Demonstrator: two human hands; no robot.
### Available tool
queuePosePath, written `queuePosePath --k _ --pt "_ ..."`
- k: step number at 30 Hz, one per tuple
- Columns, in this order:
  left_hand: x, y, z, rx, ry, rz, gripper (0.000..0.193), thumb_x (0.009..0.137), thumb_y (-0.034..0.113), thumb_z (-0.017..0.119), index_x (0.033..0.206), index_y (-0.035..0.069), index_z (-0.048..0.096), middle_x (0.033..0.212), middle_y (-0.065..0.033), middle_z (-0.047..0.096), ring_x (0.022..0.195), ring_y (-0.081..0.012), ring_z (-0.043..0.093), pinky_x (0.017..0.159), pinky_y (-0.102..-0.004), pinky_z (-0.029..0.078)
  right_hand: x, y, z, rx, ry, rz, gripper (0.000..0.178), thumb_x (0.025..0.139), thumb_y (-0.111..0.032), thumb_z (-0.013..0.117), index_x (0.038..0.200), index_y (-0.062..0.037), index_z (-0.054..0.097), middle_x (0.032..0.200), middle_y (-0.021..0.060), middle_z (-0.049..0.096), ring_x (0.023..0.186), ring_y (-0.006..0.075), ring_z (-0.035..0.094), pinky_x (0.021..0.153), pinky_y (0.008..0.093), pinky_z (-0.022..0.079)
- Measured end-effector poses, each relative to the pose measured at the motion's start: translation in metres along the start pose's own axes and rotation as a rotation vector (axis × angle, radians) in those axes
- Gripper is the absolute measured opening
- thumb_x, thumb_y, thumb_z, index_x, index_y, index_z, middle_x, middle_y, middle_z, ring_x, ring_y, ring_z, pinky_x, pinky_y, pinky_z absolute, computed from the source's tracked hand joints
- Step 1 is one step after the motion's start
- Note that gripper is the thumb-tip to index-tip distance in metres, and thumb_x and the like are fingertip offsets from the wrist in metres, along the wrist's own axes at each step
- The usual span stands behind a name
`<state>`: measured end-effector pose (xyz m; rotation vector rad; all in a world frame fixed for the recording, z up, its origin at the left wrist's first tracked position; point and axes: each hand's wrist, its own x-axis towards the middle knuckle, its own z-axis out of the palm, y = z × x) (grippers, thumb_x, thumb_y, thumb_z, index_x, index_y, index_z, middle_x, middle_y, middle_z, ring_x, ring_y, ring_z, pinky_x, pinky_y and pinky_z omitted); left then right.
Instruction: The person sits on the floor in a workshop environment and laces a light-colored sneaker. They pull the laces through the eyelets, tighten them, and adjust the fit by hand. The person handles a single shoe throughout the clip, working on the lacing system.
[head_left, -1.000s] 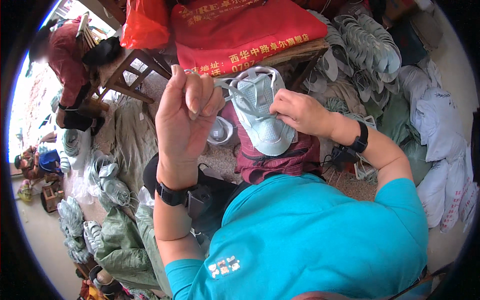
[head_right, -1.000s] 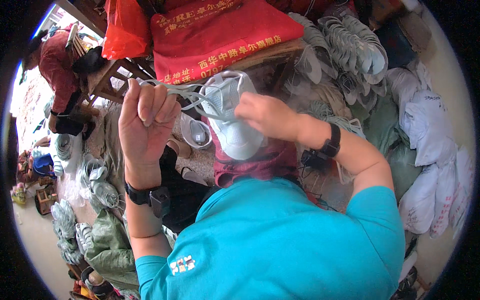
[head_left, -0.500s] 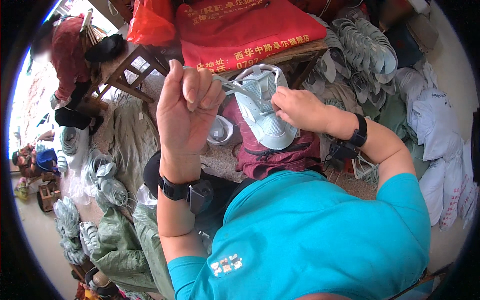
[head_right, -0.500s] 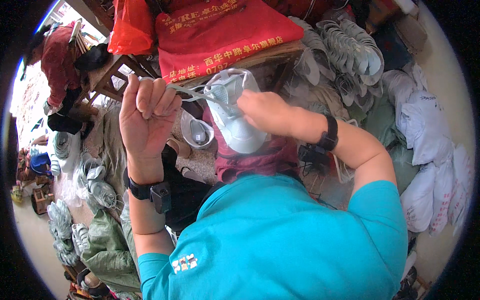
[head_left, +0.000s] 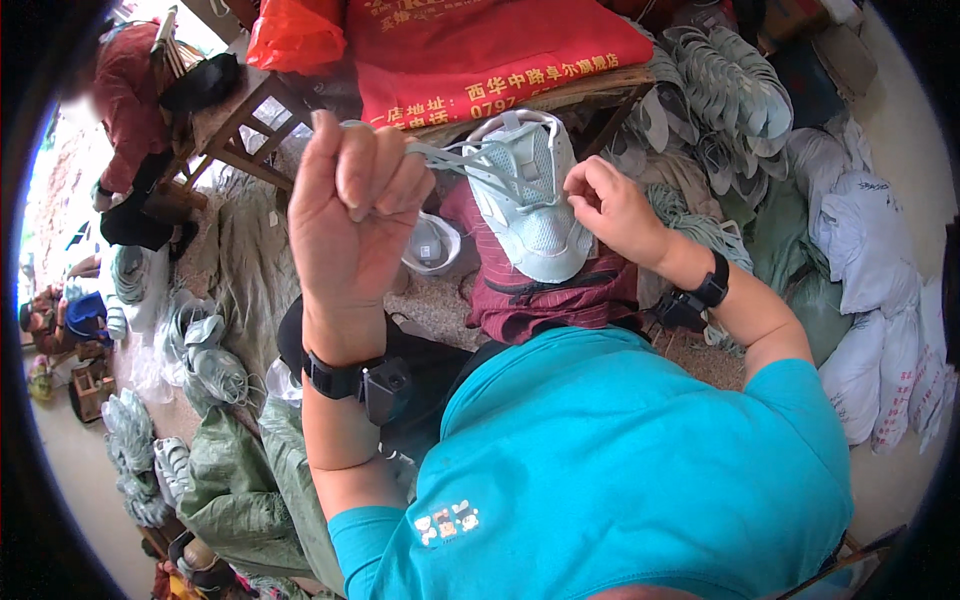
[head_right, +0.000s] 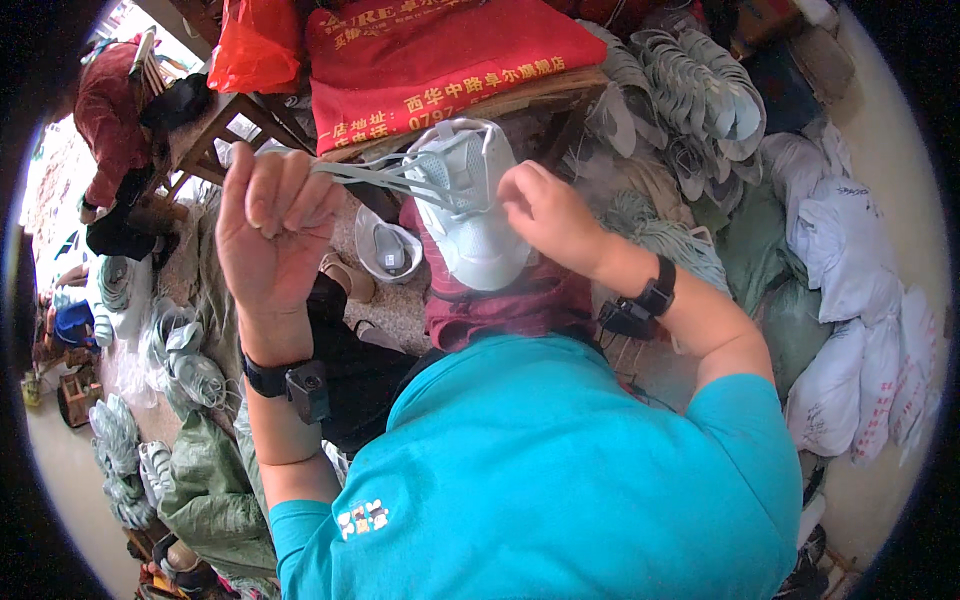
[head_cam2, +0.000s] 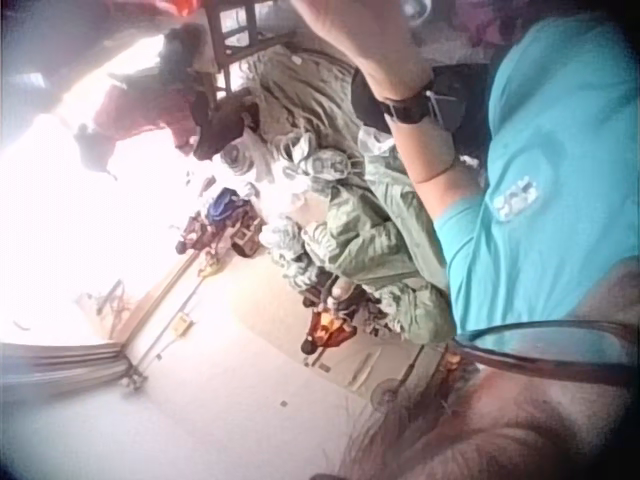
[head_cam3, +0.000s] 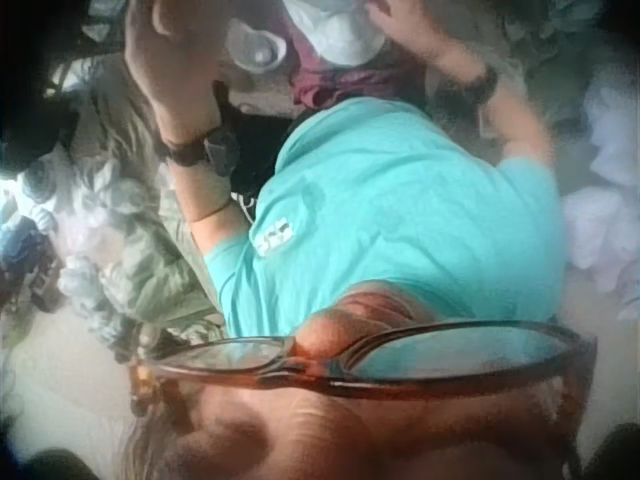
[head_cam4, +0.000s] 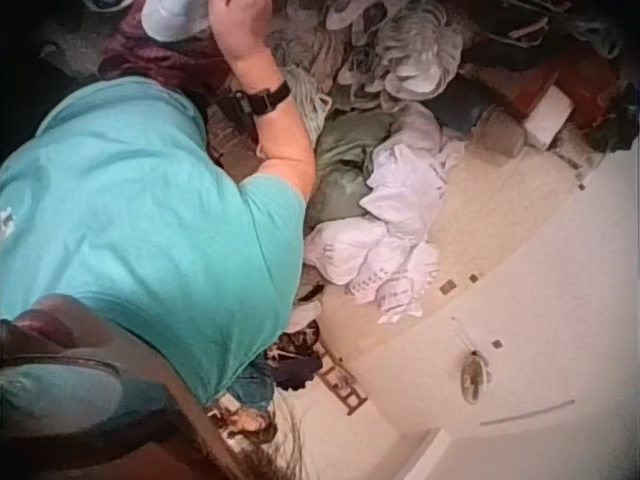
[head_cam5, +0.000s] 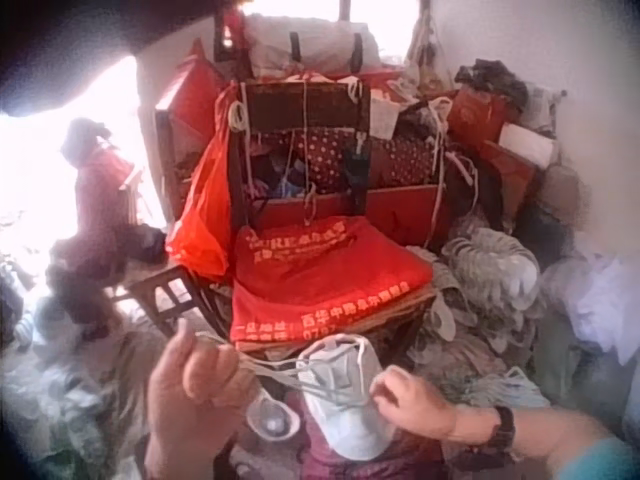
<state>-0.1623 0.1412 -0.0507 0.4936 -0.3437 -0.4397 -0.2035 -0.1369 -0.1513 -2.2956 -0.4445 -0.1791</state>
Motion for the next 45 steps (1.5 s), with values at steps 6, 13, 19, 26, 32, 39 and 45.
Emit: queuePosePath --k 6,13,19,26,32,39,45 --pt "0.002 0.010 0.004 0.078 -0.049 0.008 0.055 0.105 0.032 0.030 0.054 0.013 0.041 0.055 0.0017 0.032 0.056 -0.0115 0.032 0.057 -0.0275 0.028 0.006 -0.001 0.001 -0.123 -0.044 -0.253 0.019 0.080 0.004 0.061 0.096 -0.0017 0.052 0.087 0.0120 0.056 0.077 0.0275 0.061 0.067 0.0355 0.050" --pt "-0.014 0.038 0.009 0.004 -0.026 0.191 0.058 0.105 0.031 0.029 0.052 0.013 0.038 0.055 0.0016 0.031 0.055 -0.0117 0.031 0.058 -0.0273 0.027 0.024 -0.006 -0.013 0.050 -0.185 -0.142 0.019 0.084 -0.001 0.062 0.101 -0.0024 0.054 0.087 0.0083 0.061 0.075 0.0196 0.062 0.067 0.0320 0.050" --pt "0.001 0.012 0.038 0.271 -0.041 0.052 0.052 0.106 0.033 0.030 0.060 0.011 0.042 0.060 0.0021 0.034 0.058 -0.0105 0.033 0.060 -0.0271 0.028 0.062 -0.044 -0.002 0.419 -0.286 -0.182 0.025 0.090 -0.007 0.062 0.112 0.0011 0.053 0.098 0.0068 0.065 0.084 0.0145 0.063 0.078 0.0299 0.051" --pt "0.016 0.004 0.021 0.275 0.026 0.096 0.035 0.104 0.028 0.035 0.085 0.004 0.053 0.068 -0.0005 0.040 0.063 -0.0122 0.035 0.062 -0.0276 0.033 0.085 -0.052 0.022 0.133 -0.118 -0.382 0.022 0.095 -0.021 0.060 0.106 -0.0018 0.055 0.093 0.0054 0.059 0.083 0.0167 0.060 0.071 0.0322 0.052" --pt "0.002 0.044 -0.052 -0.109 0.223 0.225 0.027 0.104 0.022 0.038 0.102 0.000 0.053 0.076 -0.0010 0.043 0.063 -0.0100 0.038 0.065 -0.0266 0.035 0.095 -0.007 -0.032 1.087 -0.116 0.295 0.025 0.098 -0.021 0.047 0.077 -0.0084 0.052 0.064 -0.0033 0.044 0.053 0.0071 0.044 0.053 0.0224 0.038" --pt "-0.092 0.094 -0.179 -0.365 0.736 0.260 0.018 0.101 0.013 0.039 0.092 0.004 0.052 0.068 0.0013 0.042 0.061 -0.0121 0.040 0.063 -0.0274 0.032 0.015 0.171 -0.105 1.846 0.239 0.763 0.028 0.090 -0.009 0.044 0.063 -0.0117 0.038 0.053 -0.0047 0.028 0.042 0.0089 0.028 0.042 0.0248 0.029" --pt "-0.188 0.172 -0.298 -0.447 0.941 0.465 0.012 0.093 0.004 0.042 0.082 0.006 0.048 0.055 0.0007 0.036 0.049 -0.0127 0.040 0.055 -0.0282 0.032 -0.101 0.287 -0.194 1.547 0.778 1.055 0.030 0.094 -0.012 0.039 0.064 -0.0110 0.035 0.048 -0.0025 0.029 0.037 0.0119 0.030 0.040 0.0259 0.027"
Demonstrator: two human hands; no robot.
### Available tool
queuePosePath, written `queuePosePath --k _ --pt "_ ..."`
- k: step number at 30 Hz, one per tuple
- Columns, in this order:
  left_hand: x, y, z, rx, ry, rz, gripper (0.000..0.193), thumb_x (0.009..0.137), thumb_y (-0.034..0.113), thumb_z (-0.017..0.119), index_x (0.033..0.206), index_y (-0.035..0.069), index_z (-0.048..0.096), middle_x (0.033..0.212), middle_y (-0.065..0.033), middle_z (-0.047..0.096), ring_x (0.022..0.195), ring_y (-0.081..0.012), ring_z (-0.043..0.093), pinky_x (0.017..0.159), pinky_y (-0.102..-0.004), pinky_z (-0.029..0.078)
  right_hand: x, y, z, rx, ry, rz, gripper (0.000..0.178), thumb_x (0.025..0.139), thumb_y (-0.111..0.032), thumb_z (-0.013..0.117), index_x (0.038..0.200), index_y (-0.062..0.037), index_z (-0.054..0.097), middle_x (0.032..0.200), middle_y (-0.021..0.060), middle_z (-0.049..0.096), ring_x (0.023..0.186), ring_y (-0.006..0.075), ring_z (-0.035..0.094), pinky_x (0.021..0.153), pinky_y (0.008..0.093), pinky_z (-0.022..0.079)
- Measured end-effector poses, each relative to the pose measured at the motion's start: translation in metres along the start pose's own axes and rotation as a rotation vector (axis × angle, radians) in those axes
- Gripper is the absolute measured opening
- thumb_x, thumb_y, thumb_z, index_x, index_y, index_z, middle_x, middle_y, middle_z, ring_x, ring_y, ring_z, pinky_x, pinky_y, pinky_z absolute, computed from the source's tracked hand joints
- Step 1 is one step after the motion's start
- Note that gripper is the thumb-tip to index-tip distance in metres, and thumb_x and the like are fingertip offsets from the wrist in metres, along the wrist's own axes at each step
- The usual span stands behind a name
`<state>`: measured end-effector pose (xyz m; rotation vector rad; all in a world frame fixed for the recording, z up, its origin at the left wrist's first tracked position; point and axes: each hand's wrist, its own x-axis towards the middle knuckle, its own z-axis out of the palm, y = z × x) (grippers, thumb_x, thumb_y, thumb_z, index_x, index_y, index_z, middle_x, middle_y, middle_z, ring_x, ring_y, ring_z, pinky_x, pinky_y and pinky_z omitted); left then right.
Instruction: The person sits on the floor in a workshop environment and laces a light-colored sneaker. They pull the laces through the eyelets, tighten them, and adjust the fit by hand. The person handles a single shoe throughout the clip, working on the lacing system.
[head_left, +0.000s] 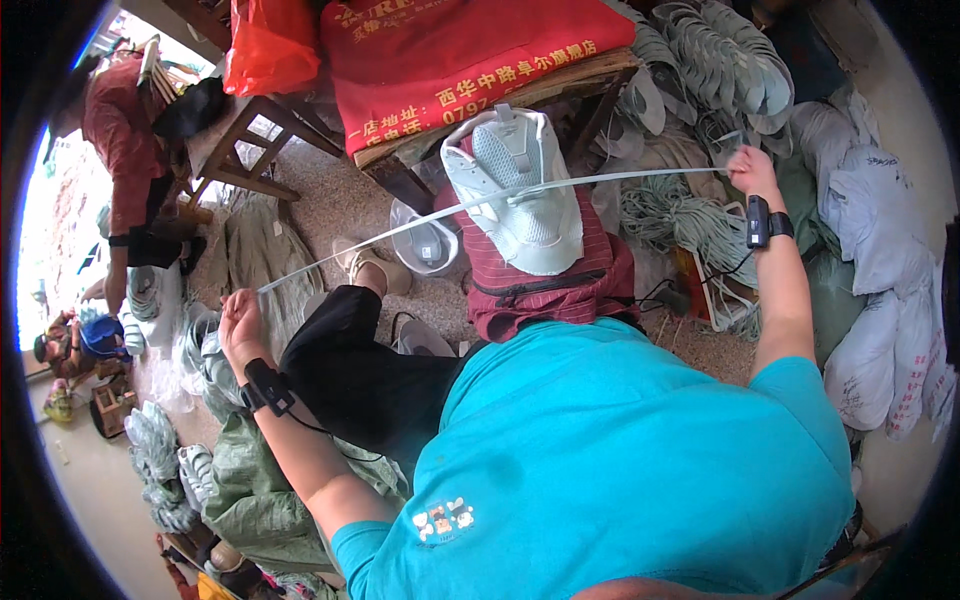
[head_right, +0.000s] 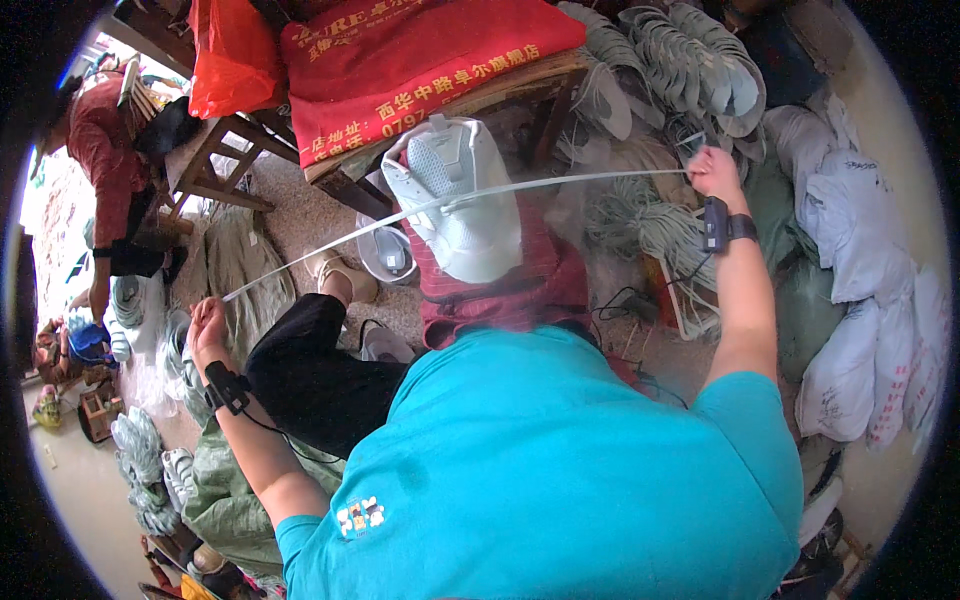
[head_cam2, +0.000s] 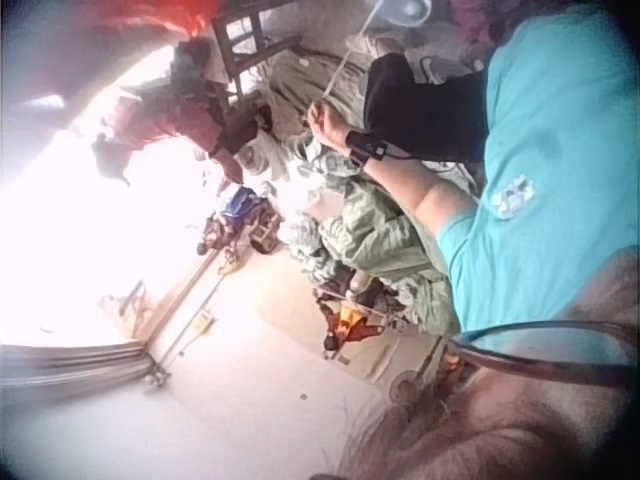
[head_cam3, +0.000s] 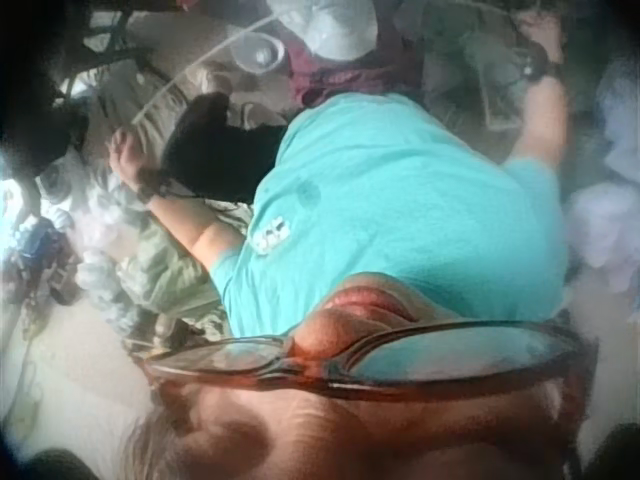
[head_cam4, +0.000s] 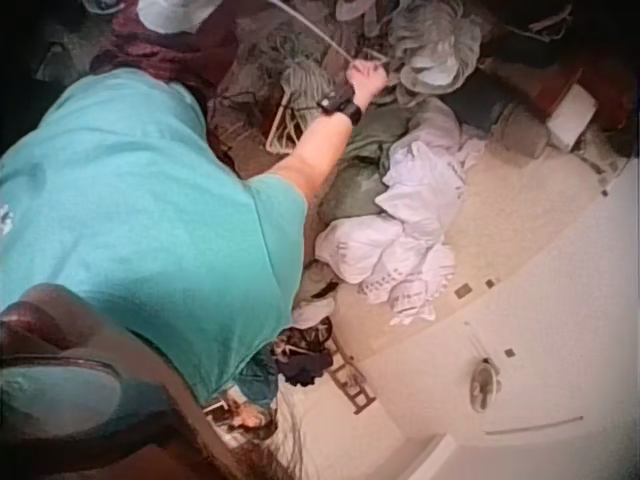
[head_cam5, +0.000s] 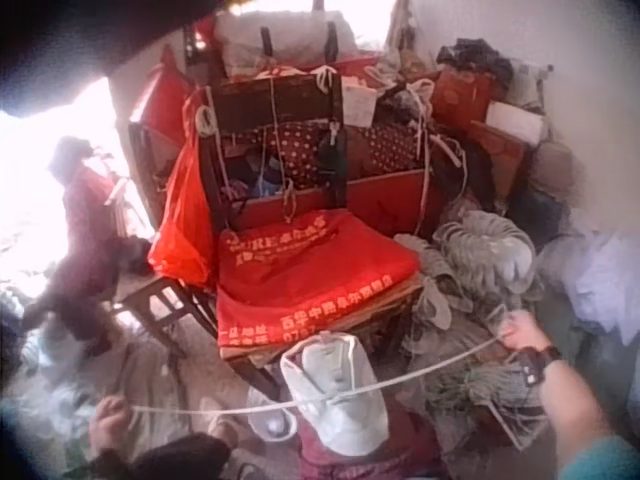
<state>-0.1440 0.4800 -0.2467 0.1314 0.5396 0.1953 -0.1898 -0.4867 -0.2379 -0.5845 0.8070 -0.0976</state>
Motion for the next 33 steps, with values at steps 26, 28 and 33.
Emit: queuePosePath --k 26,28,33 --pt "-0.166 -0.375 0.071 1.627 -0.619 -0.060 0.020 0.097 0.018 0.057 0.096 -0.001 0.064 0.064 0.0006 0.057 0.053 -0.0039 0.048 0.047 -0.0199 0.037 -0.137 0.225 0.175 -1.395 -0.837 -0.571 0.023 0.100 -0.020 0.051 0.099 0.0005 0.061 0.086 -0.0006 0.061 0.080 0.0060 0.053 0.073 0.0232 0.045" --pt "-0.171 -0.373 0.072 1.579 -0.611 -0.065 0.019 0.096 0.019 0.059 0.094 0.001 0.066 0.064 -0.0008 0.057 0.054 -0.0065 0.049 0.049 -0.0219 0.038 -0.140 0.224 0.173 -1.360 -0.811 -0.526 0.023 0.098 -0.021 0.054 0.099 -0.0001 0.063 0.086 0.0020 0.064 0.081 0.0075 0.056 0.074 0.0249 0.047" --pt "-0.158 -0.373 0.065 1.838 -0.856 0.780 0.013 0.092 0.015 0.062 0.090 0.005 0.070 0.073 -0.0049 0.060 0.063 -0.0151 0.053 0.058 -0.0274 0.042 -0.140 0.219 0.177 -1.283 -0.772 -0.453 0.021 0.098 -0.019 0.056 0.100 0.0002 0.065 0.090 -0.0015 0.064 0.084 0.0049 0.055 0.076 0.0218 0.046"
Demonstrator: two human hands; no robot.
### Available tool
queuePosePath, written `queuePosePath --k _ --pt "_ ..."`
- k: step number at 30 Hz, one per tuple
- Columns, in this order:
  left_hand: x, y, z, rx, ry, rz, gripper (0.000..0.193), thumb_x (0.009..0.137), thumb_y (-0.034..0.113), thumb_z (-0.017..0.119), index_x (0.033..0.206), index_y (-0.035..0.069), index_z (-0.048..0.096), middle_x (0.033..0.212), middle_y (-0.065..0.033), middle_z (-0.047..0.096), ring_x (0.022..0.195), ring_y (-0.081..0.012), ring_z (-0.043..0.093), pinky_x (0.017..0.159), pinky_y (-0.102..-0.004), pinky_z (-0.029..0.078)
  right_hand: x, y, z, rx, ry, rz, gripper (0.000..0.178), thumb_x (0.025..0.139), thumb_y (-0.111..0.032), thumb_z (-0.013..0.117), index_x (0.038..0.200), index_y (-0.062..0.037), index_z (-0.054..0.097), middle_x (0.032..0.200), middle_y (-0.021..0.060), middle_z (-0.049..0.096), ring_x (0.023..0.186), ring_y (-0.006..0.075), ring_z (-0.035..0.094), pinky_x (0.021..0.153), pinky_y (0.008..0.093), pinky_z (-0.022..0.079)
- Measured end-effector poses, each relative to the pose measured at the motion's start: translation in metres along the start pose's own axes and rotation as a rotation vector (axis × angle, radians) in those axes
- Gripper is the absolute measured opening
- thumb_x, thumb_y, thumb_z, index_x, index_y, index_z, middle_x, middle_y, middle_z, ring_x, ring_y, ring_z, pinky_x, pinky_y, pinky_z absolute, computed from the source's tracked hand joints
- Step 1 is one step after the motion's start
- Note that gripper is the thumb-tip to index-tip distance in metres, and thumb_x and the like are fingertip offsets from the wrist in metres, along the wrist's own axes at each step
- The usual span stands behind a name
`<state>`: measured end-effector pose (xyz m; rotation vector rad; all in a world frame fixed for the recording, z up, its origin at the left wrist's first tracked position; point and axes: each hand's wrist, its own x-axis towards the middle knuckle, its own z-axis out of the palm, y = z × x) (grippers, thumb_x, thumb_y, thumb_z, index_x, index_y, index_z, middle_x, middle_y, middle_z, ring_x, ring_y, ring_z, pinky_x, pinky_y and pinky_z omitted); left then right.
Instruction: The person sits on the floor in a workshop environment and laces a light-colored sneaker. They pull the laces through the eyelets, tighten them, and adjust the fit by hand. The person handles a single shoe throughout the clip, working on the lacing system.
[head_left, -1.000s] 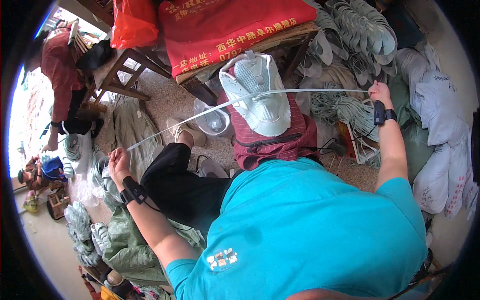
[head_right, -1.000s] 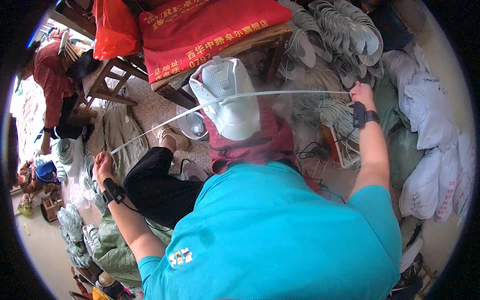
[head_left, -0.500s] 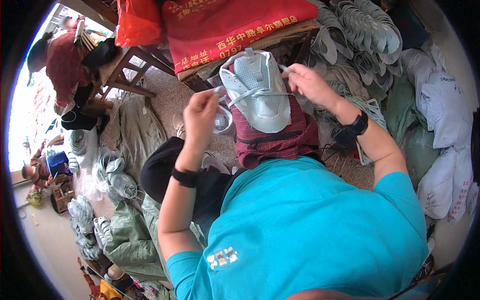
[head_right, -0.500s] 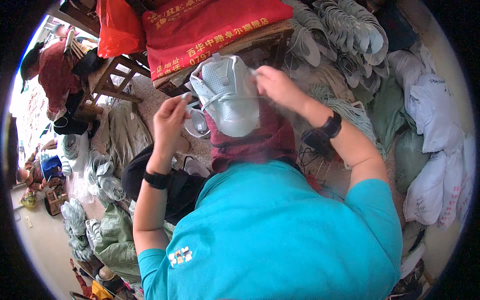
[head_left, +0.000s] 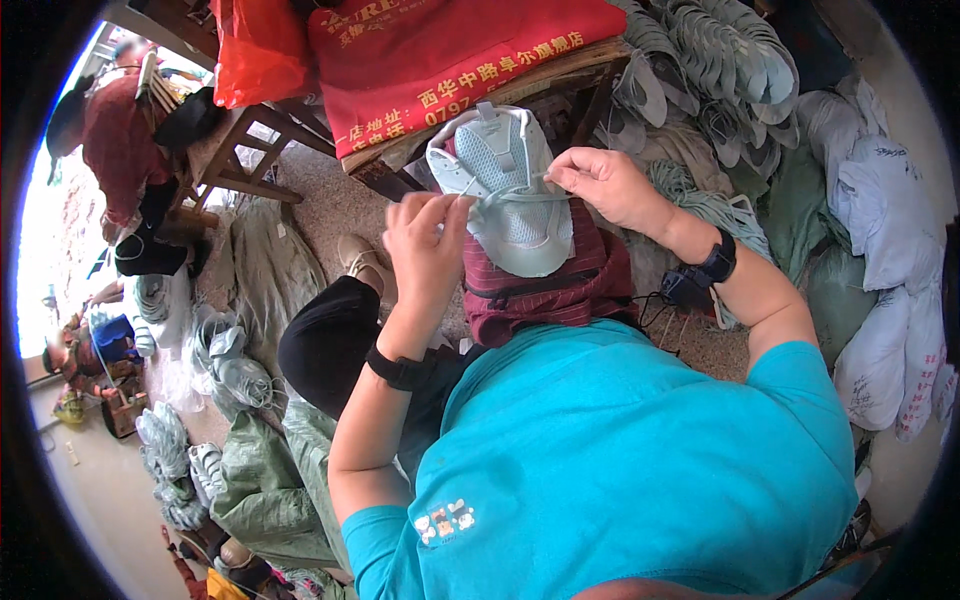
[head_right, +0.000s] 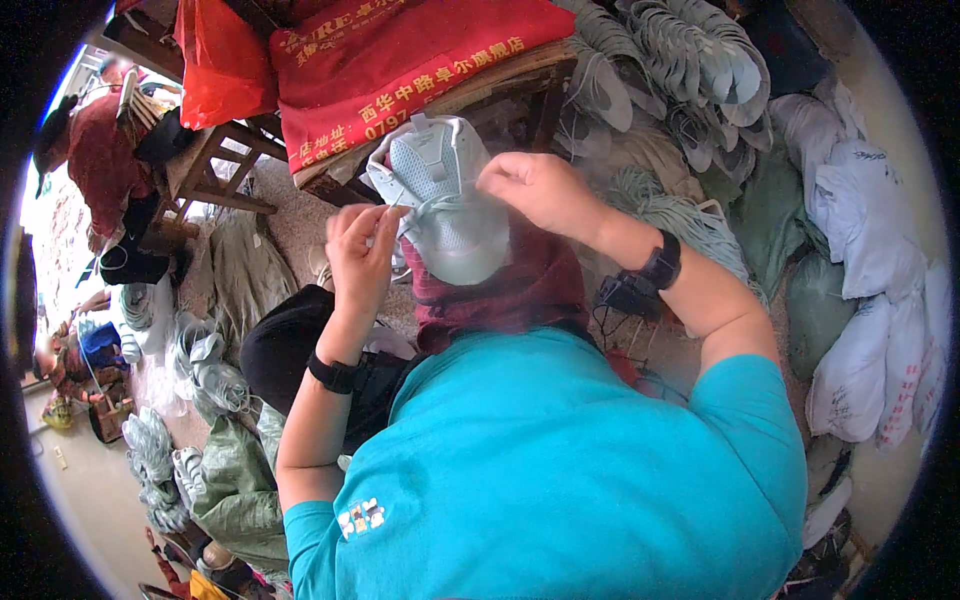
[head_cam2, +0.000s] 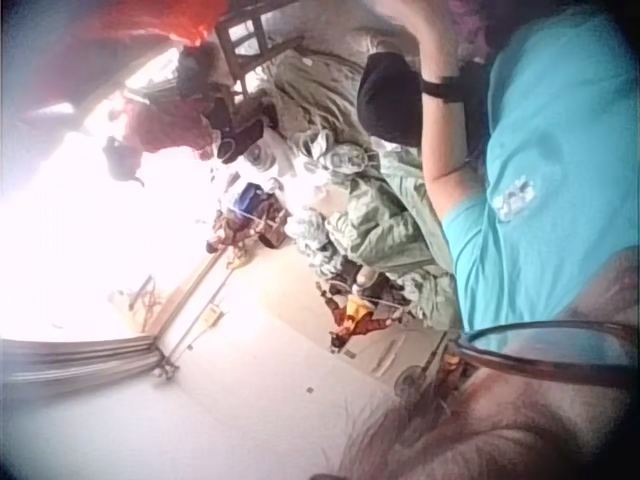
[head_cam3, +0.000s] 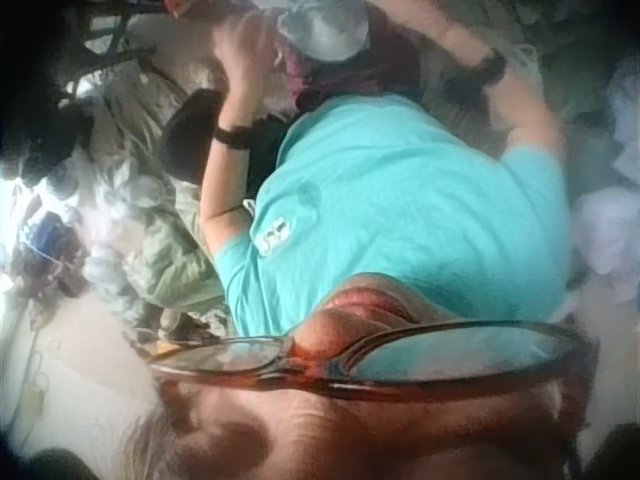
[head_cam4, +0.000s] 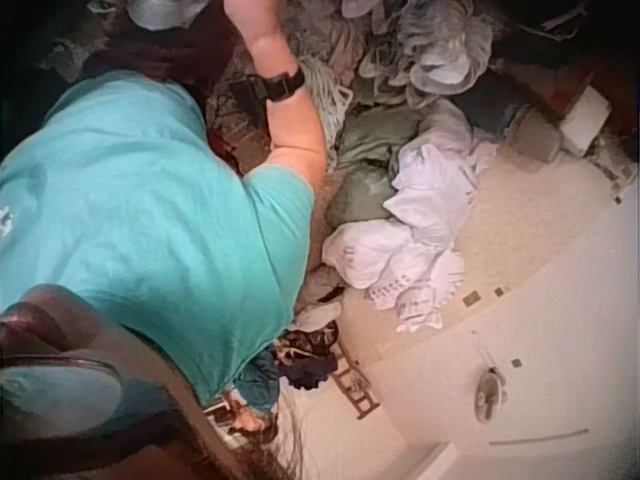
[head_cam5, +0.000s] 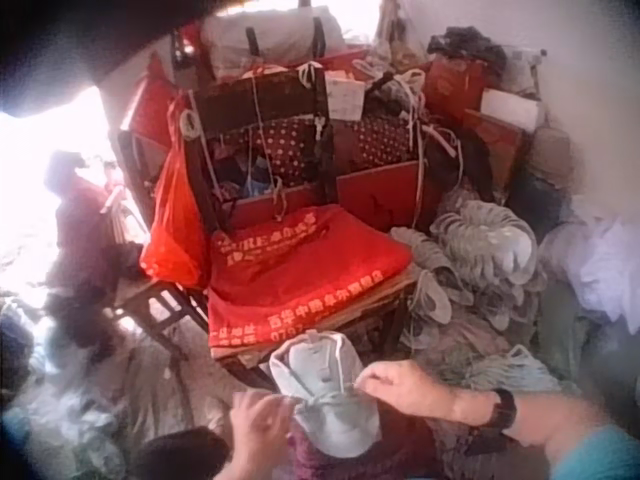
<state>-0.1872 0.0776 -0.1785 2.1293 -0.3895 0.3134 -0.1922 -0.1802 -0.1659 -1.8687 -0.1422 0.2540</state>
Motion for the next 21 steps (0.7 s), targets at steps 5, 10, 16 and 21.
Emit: queuePosePath --k 5,10,16,21 --pt "0.014 0.033 -0.018 0.396 0.080 0.297 0.010 0.087 0.011 0.063 0.085 0.005 0.071 0.081 -0.0092 0.062 0.068 -0.0230 0.057 0.063 -0.0330 0.046 0.002 0.000 -0.002 -0.072 0.038 -0.071 0.020 0.095 -0.019 0.060 0.093 -0.0006 0.067 0.083 -0.0011 0.064 0.078 0.0050 0.055 0.071 0.0227 0.047" --pt "0.001 0.007 -0.001 -0.427 -0.117 -0.289 0.017 0.095 0.014 0.057 0.092 0.001 0.067 0.077 -0.0059 0.063 0.066 -0.0153 0.057 0.062 -0.0282 0.047 0.014 -0.001 0.003 -0.219 0.057 -0.055 0.019 0.090 -0.020 0.063 0.088 -0.0010 0.066 0.078 0.0043 0.065 0.074 0.0073 0.057 0.066 0.0266 0.047" --pt "-0.004 -0.002 0.000 -0.459 -0.216 -0.453 0.025 0.100 0.019 0.052 0.099 -0.003 0.064 0.083 -0.0025 0.065 0.076 -0.0077 0.057 0.070 -0.0231 0.046 0.025 0.002 -0.002 0.161 -0.113 0.071 0.017 0.091 -0.015 0.062 0.077 -0.0042 0.061 0.074 -0.0047 0.056 0.070 0.0041 0.048 0.065 0.0222 0.040" --pt "-0.004 0.007 0.004 -0.491 -0.242 -0.438 0.027 0.098 0.020 0.055 0.094 -0.004 0.065 0.085 -0.0035 0.067 0.079 -0.0080 0.057 0.074 -0.0234 0.045 0.024 0.013 0.001 0.262 -0.114 0.091 0.019 0.090 -0.014 0.061 0.073 -0.0059 0.058 0.071 -0.0070 0.052 0.069 0.0032 0.045 0.065 0.0215 0.038"
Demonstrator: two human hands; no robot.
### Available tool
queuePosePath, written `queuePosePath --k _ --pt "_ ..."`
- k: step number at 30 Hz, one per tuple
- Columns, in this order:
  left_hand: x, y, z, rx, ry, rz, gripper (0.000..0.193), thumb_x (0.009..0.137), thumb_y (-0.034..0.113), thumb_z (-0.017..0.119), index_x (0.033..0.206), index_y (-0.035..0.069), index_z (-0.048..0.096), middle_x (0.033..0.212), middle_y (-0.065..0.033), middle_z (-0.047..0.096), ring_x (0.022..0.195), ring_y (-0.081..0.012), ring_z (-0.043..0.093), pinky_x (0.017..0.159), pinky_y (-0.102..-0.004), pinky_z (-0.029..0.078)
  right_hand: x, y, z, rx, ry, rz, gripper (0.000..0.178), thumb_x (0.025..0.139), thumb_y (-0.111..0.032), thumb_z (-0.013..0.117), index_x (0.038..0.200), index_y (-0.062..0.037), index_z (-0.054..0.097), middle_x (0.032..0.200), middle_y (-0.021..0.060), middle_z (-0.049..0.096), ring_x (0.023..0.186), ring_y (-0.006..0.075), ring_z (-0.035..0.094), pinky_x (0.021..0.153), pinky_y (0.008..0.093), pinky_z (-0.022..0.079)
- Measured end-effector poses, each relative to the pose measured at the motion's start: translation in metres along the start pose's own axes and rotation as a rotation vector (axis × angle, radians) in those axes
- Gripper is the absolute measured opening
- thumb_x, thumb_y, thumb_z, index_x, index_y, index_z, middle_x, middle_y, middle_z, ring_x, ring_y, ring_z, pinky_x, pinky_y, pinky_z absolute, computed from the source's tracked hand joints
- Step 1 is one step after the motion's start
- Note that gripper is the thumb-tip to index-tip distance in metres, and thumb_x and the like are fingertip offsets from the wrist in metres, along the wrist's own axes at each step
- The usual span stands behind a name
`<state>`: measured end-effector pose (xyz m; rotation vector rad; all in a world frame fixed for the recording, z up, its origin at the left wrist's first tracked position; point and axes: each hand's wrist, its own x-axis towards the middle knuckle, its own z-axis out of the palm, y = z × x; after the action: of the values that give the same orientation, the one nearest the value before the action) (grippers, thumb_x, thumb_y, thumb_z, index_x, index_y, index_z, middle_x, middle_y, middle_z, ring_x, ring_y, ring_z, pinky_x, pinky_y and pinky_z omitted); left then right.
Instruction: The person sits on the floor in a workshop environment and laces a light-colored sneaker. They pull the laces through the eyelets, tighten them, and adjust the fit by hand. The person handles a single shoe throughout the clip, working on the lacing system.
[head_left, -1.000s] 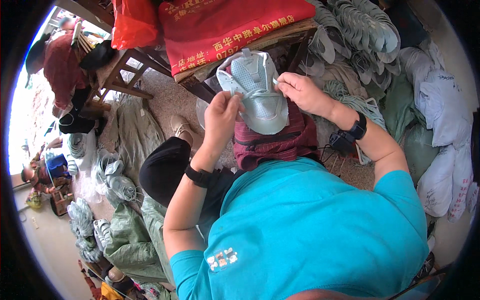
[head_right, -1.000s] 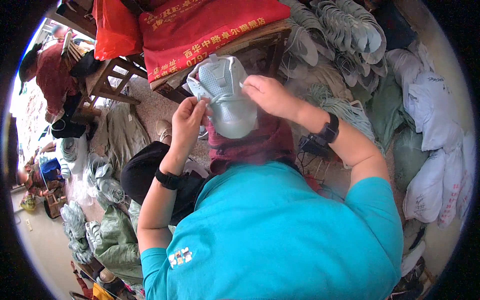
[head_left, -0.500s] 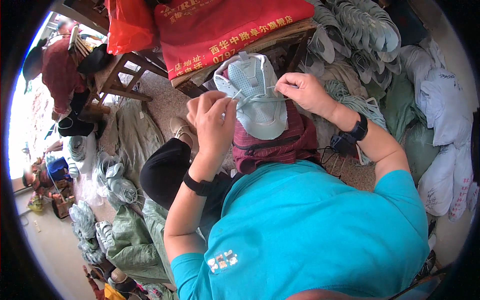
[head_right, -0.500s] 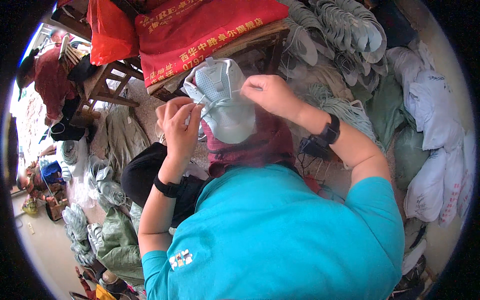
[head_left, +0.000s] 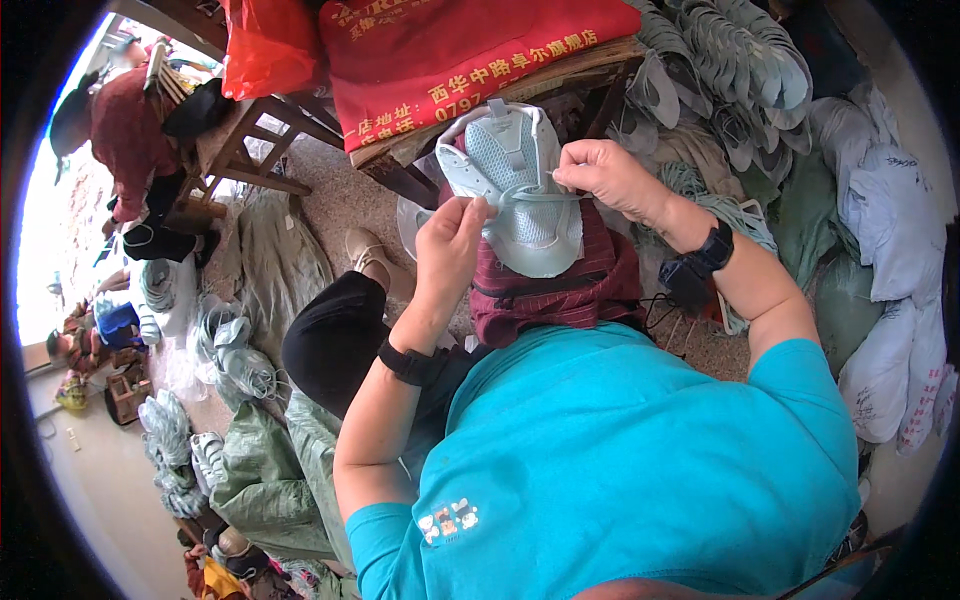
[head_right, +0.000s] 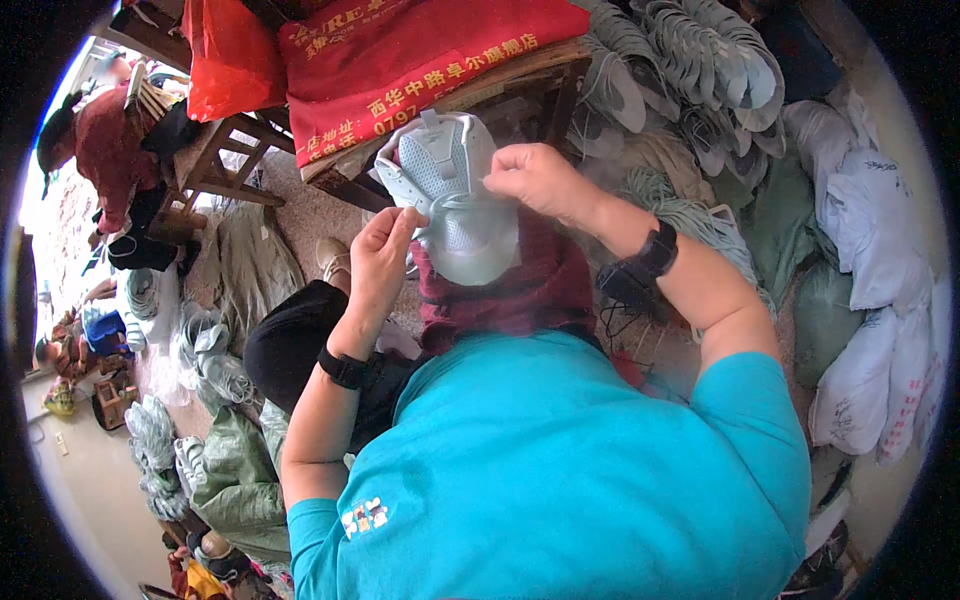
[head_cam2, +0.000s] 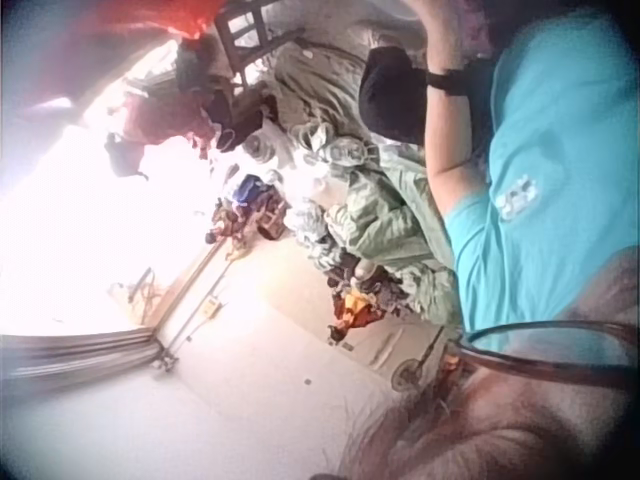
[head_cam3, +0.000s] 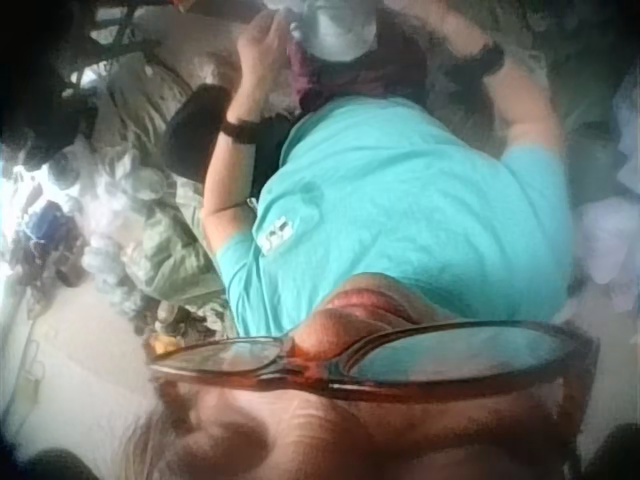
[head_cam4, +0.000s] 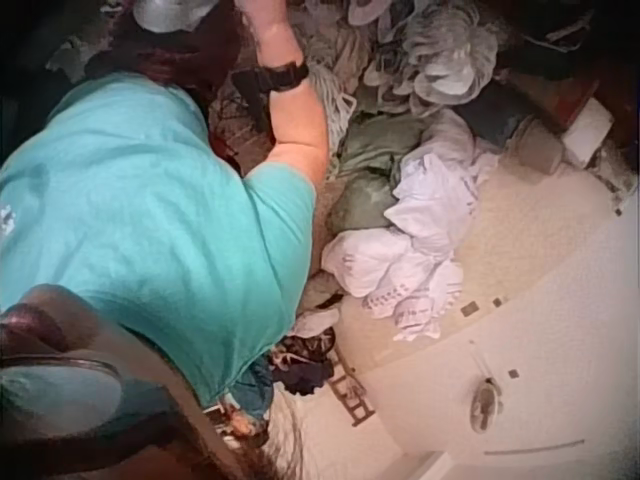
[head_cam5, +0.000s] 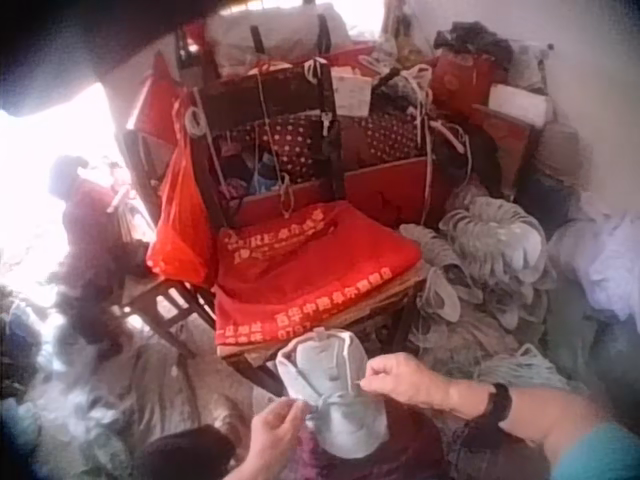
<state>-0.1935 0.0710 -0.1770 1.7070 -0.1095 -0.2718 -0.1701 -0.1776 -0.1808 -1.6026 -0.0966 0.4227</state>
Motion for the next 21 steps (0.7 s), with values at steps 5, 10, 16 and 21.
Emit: queuePosePath --k 5,10,16,21 --pt "0.002 0.003 0.001 -0.060 0.005 -0.081 0.025 0.096 0.022 0.057 0.086 0.001 0.066 0.076 0.0058 0.057 0.068 -0.0017 0.044 0.060 -0.0194 0.034 0.001 -0.014 0.008 -0.697 0.166 -0.385 0.019 0.082 -0.015 0.063 0.069 -0.0060 0.053 0.064 0.0031 0.055 0.061 0.0182 0.052 0.063 0.0307 0.040" --pt "0.010 -0.003 0.000 -0.090 0.002 -0.119 0.024 0.094 0.020 0.059 0.078 0.003 0.064 0.070 0.0079 0.052 0.064 -0.0026 0.042 0.056 -0.0208 0.033 0.000 -0.028 0.013 -0.975 0.210 -0.683 0.017 0.078 -0.014 0.063 0.069 -0.0046 0.052 0.064 0.0125 0.055 0.062 0.0314 0.054 0.063 0.0387 0.040" --pt "0.020 0.011 0.002 0.410 0.003 -0.008 0.022 0.091 0.018 0.061 0.075 0.003 0.060 0.070 0.0012 0.056 0.064 -0.0091 0.050 0.054 -0.0285 0.039 0.006 -0.043 0.000 -0.950 -0.049 -0.336 0.010 0.078 -0.017 0.066 0.080 -0.0086 0.061 0.077 0.0095 0.058 0.081 0.0262 0.059 0.072 0.0382 0.042" --pt "0.018 0.052 -0.011 0.983 0.007 0.655 0.017 0.078 0.012 0.070 0.092 0.007 0.061 0.104 -0.0112 0.059 0.089 -0.0352 0.058 0.075 -0.0427 0.048 0.008 -0.066 0.000 -1.203 0.027 -0.861 0.029 0.071 -0.013 0.075 0.095 -0.0085 0.060 0.104 0.0075 0.056 0.105 0.0262 0.055 0.086 0.0403 0.045"
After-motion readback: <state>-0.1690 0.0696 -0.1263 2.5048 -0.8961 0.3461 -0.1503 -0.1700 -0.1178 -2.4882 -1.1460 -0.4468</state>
